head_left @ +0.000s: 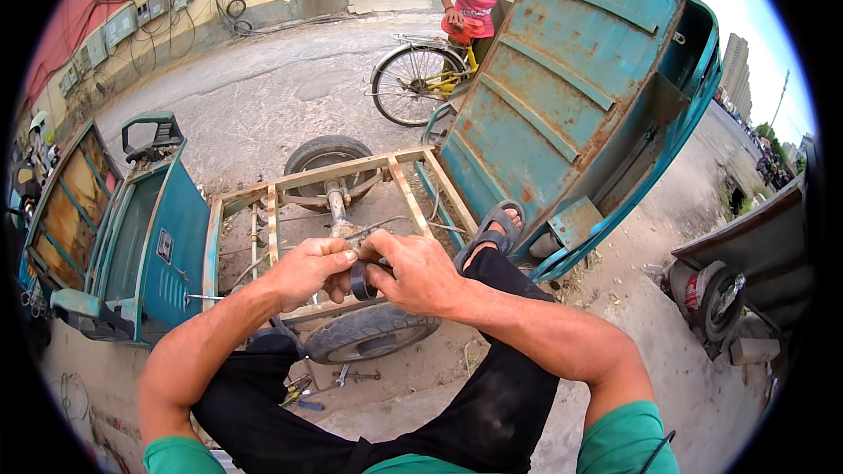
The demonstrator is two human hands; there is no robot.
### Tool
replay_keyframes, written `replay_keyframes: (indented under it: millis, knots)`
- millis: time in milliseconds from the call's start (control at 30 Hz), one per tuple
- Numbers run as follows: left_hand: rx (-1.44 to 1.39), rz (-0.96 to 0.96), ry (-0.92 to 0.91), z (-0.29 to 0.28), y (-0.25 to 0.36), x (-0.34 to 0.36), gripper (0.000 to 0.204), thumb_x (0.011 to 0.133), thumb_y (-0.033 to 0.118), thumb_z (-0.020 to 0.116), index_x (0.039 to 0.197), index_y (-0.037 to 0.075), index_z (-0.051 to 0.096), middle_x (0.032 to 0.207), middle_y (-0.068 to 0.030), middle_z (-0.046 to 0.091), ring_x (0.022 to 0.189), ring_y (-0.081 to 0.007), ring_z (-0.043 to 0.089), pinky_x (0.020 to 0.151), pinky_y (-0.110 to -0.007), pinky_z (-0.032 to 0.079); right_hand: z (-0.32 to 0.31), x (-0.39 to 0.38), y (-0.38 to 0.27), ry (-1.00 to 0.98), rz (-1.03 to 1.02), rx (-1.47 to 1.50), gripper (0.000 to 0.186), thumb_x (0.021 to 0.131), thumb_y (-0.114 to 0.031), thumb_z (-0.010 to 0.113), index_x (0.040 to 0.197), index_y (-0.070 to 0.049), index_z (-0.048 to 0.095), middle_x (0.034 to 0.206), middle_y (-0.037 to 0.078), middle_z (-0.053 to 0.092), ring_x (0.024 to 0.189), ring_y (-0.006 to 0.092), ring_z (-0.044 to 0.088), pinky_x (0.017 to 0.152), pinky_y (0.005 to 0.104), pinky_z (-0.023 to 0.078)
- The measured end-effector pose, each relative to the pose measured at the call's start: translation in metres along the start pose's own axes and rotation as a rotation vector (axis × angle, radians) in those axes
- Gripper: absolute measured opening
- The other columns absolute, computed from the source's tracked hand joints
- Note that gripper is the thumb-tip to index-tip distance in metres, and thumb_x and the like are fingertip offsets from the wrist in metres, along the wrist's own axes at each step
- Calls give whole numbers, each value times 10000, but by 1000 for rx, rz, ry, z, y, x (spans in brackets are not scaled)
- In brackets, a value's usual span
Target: The person sits on the ground and wraps electrical tape around a small cylindrical component with wires attached, securing the connection on a teal three-wheeled vehicle frame.
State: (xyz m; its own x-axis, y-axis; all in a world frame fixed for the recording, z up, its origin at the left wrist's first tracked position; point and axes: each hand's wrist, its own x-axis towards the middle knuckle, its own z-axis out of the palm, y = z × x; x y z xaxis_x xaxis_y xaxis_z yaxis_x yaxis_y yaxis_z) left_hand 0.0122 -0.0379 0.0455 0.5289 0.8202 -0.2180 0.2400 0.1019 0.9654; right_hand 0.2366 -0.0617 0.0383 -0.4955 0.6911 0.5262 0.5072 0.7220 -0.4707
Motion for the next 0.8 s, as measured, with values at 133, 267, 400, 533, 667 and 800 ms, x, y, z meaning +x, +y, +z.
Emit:
replay_keyframes:
  millis: [133, 267, 400, 533, 667, 800]
  knots:
    - [-9, 39, -18, -5, -3, 2, 304, 1047, 332, 571, 969, 44, 630, 737, -53, 642, 637, -140, 616, 619, -267, 470, 0, 0, 1, 39, -56, -11, 259, 855, -60, 711, 1062, -27, 560, 908, 175, 702, 836, 388, 697, 713, 449, 546]
    - [-54, 50, -6, -14, 2, -2, 313, 1034, 337, 603, 971, 31, 633, 763, -67, 659, 660, -153, 631, 633, -287, 501, -4, 0, -5, 89, 33, 97, 235, 888, -60, 697, 1068, -9, 555, 896, 170, 689, 811, 336, 706, 714, 419, 550]
    - [-7, 169, -23, -18, 5, -3, 342, 1036, 349, 604, 985, 13, 647, 784, -65, 664, 693, -154, 651, 656, -296, 525, -14, 7, -1, 65, 246, 283, 244, 985, -144, 653, 1113, 26, 534, 886, 146, 675, 805, 219, 693, 716, 368, 547]
    - [115, 261, -11, -9, 10, -9, 261, 1054, 249, 573, 1008, 2, 644, 820, -58, 667, 734, -134, 637, 705, -298, 533, -18, 9, 0, -34, 523, 434, 349, 1029, -274, 612, 1115, 56, 539, 902, 144, 701, 818, 159, 689, 724, 310, 557]
    - [393, 349, 107, 0, 23, -18, 251, 1052, 204, 557, 981, -19, 648, 816, -63, 684, 740, -125, 657, 676, -312, 549, -17, 13, 2, -69, 598, 524, 221, 966, -178, 579, 1038, 29, 550, 804, 103, 719, 718, 164, 697, 648, 330, 528]
    - [569, 451, 171, 7, 24, -25, 189, 992, 173, 604, 995, -3, 673, 758, -103, 653, 674, -180, 635, 639, -346, 518, -12, 14, 2, -139, 592, 557, 179, 938, -149, 578, 987, 22, 552, 785, 106, 723, 701, 170, 698, 643, 341, 531]
